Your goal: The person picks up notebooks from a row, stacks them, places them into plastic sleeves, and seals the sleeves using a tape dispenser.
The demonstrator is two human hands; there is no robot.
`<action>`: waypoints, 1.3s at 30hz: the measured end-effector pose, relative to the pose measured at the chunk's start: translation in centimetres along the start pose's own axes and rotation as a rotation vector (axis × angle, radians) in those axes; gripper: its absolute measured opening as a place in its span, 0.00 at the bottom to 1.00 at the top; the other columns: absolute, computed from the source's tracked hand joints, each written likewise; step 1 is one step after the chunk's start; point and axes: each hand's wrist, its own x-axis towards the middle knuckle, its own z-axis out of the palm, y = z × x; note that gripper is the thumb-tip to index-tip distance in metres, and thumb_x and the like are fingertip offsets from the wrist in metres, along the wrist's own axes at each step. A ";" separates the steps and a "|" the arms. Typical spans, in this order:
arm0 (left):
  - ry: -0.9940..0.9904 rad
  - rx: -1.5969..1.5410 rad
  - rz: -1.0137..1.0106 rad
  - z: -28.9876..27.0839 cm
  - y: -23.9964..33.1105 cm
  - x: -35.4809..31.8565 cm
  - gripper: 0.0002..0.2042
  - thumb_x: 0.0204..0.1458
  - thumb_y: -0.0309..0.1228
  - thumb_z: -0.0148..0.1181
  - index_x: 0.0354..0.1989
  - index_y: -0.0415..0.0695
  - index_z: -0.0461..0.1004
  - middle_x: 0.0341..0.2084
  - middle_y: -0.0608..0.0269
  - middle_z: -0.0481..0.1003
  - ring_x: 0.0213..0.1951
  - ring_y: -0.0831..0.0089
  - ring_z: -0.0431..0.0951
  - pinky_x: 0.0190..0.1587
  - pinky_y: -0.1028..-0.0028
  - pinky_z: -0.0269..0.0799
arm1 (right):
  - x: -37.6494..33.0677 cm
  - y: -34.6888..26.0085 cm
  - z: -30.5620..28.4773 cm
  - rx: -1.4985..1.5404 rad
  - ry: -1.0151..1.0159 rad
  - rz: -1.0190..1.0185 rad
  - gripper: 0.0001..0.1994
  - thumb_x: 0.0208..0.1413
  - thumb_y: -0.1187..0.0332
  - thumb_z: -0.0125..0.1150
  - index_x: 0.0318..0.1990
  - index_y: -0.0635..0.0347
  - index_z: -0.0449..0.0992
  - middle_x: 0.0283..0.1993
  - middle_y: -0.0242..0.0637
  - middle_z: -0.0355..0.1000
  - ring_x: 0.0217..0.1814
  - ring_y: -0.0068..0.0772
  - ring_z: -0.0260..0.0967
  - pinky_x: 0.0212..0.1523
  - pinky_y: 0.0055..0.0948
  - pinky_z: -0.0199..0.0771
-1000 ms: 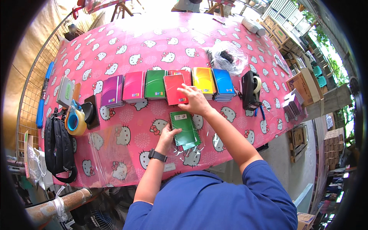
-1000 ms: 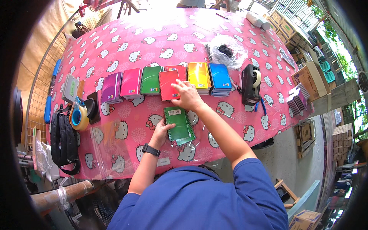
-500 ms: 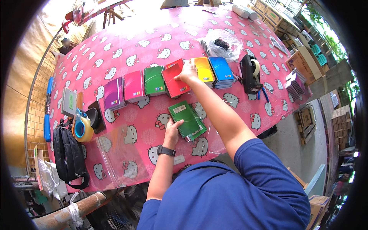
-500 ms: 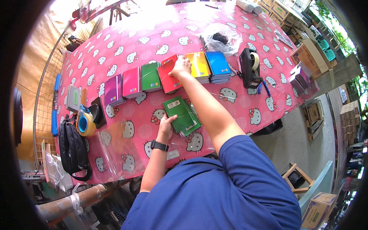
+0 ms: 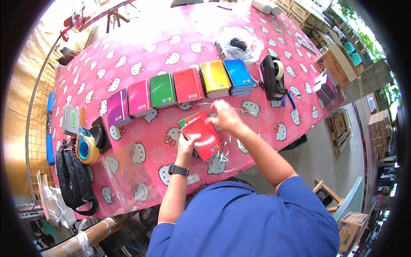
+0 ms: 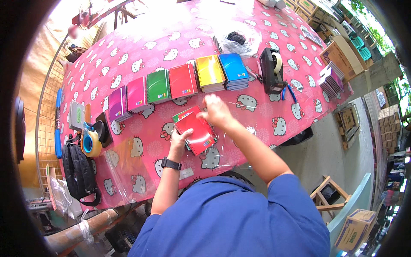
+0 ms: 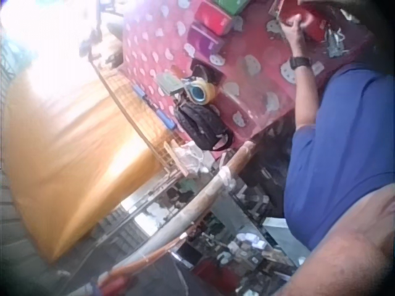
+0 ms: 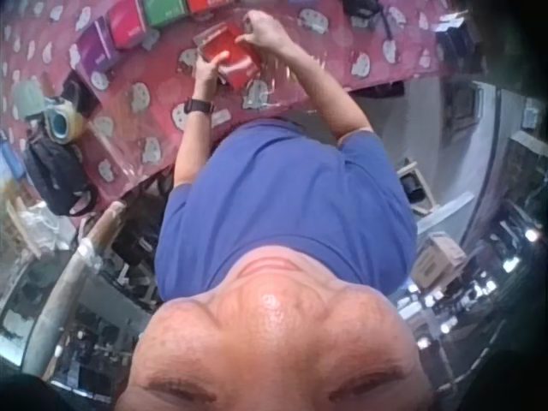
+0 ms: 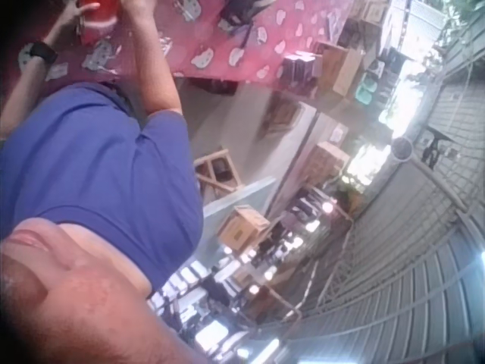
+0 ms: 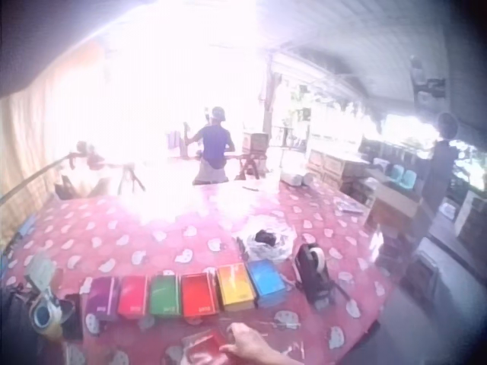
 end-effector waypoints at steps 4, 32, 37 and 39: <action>0.029 -0.058 0.029 0.8 -0.2 0.1 0.24 0.40 0.28 0.68 0.46 0.38 0.65 0.40 0.60 0.73 0.40 0.73 0.74 0.46 0.72 0.69 | 4.8 2.4 -3.1 -0.429 0.424 -0.187 0.34 0.31 0.57 0.73 0.51 0.54 0.68 0.54 0.43 0.65 0.56 0.45 0.59 0.51 0.44 0.61; 0.048 -0.070 0.013 0.5 -0.5 0.1 0.23 0.41 0.30 0.66 0.46 0.38 0.65 0.37 0.61 0.73 0.37 0.76 0.73 0.43 0.76 0.69 | 14.0 3.1 -4.8 -0.047 -0.036 0.653 0.53 0.25 0.49 0.77 0.60 0.65 0.55 0.61 0.47 0.58 0.65 0.45 0.52 0.59 0.40 0.61; 0.048 -0.085 -0.017 0.5 -0.7 0.4 0.22 0.41 0.29 0.66 0.45 0.38 0.65 0.36 0.62 0.73 0.36 0.77 0.73 0.41 0.77 0.69 | 14.1 4.7 -5.6 0.015 -0.139 0.619 0.50 0.21 0.47 0.78 0.56 0.66 0.64 0.57 0.45 0.64 0.62 0.39 0.60 0.58 0.34 0.63; 0.041 -0.066 -0.015 0.7 -0.4 0.2 0.22 0.41 0.29 0.65 0.45 0.38 0.65 0.36 0.63 0.73 0.36 0.77 0.73 0.41 0.77 0.69 | 14.3 4.8 -5.7 0.006 -0.127 0.618 0.46 0.23 0.51 0.78 0.53 0.67 0.67 0.55 0.46 0.67 0.58 0.39 0.64 0.54 0.32 0.67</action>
